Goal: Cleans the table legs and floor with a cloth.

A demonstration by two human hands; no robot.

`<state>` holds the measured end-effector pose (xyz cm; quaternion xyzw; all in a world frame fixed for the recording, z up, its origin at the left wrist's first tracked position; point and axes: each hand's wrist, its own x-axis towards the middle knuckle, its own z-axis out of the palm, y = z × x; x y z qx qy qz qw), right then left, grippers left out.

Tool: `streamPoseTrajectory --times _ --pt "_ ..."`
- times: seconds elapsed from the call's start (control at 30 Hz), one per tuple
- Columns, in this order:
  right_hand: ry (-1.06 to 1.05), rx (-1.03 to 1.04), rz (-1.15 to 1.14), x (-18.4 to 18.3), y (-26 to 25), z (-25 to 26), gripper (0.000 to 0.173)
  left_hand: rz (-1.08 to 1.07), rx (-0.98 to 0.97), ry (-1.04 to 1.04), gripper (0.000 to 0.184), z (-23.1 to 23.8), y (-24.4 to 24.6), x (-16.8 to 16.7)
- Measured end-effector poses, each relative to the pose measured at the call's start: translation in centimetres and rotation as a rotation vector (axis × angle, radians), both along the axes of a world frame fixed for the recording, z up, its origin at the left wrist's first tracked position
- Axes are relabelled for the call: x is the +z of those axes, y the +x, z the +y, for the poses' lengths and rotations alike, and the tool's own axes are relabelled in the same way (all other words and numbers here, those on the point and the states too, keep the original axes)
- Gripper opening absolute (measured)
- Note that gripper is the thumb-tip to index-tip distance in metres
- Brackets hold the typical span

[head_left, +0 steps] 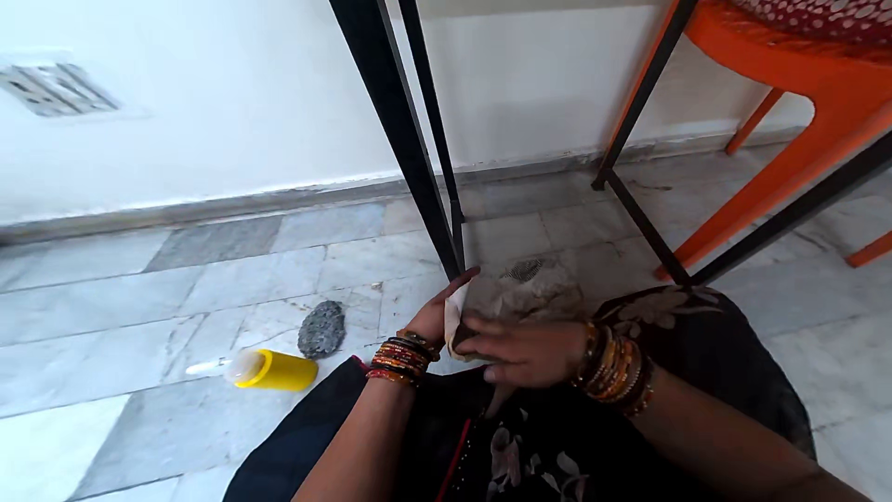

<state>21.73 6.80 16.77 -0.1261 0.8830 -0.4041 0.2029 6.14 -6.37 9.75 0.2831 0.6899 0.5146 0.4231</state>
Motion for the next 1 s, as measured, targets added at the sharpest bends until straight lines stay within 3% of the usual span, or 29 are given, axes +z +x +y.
streamPoseTrajectory --times 0.17,0.27,0.4,0.47,0.57,0.73,0.8,0.87,0.9,0.93,1.0 --pt "0.114 -0.058 0.083 -1.6 -0.2 -1.0 0.054 -0.171 0.009 0.092 0.050 0.2 -0.5 0.7" --pt "0.228 -0.088 0.043 -2.7 -0.5 -1.5 0.055 -0.003 -0.142 -0.067 0.048 -0.6 -1.1 1.8" --pt "0.291 -0.063 0.028 -4.9 -0.7 -2.8 0.062 0.345 -0.111 -0.294 0.013 -0.6 -1.3 2.6" --pt "0.279 0.009 -0.035 -4.9 -0.8 -2.6 0.058 0.431 0.008 -0.232 0.014 -0.6 -1.3 2.7" --pt "0.249 0.011 -0.135 -3.7 -0.8 -0.6 0.041 0.351 0.178 0.011 0.015 -1.0 -1.1 3.0" --pt "0.485 -0.413 -0.219 -1.5 -0.8 5.9 0.032 0.228 0.283 0.282 0.019 -1.2 -0.7 3.7" --pt "0.515 -0.585 -0.094 -2.2 -0.7 7.5 0.052 0.257 0.256 0.347 0.019 -1.0 -0.3 3.6" --pt "0.462 -0.607 0.015 -2.8 -0.9 7.2 0.098 0.324 0.176 0.377 0.020 -0.7 0.8 3.8" --pt "0.418 -0.563 0.055 -3.0 -1.1 6.6 0.108 0.348 0.120 0.401 0.021 -0.5 1.4 3.8" --pt "0.375 -0.513 0.079 -3.2 -1.2 6.0 0.104 0.350 0.033 0.445 0.023 -0.3 2.0 3.9" --pt "0.274 -0.497 0.087 -2.7 -1.4 5.3 0.058 0.277 -0.179 0.536 0.034 -0.2 2.6 3.9"
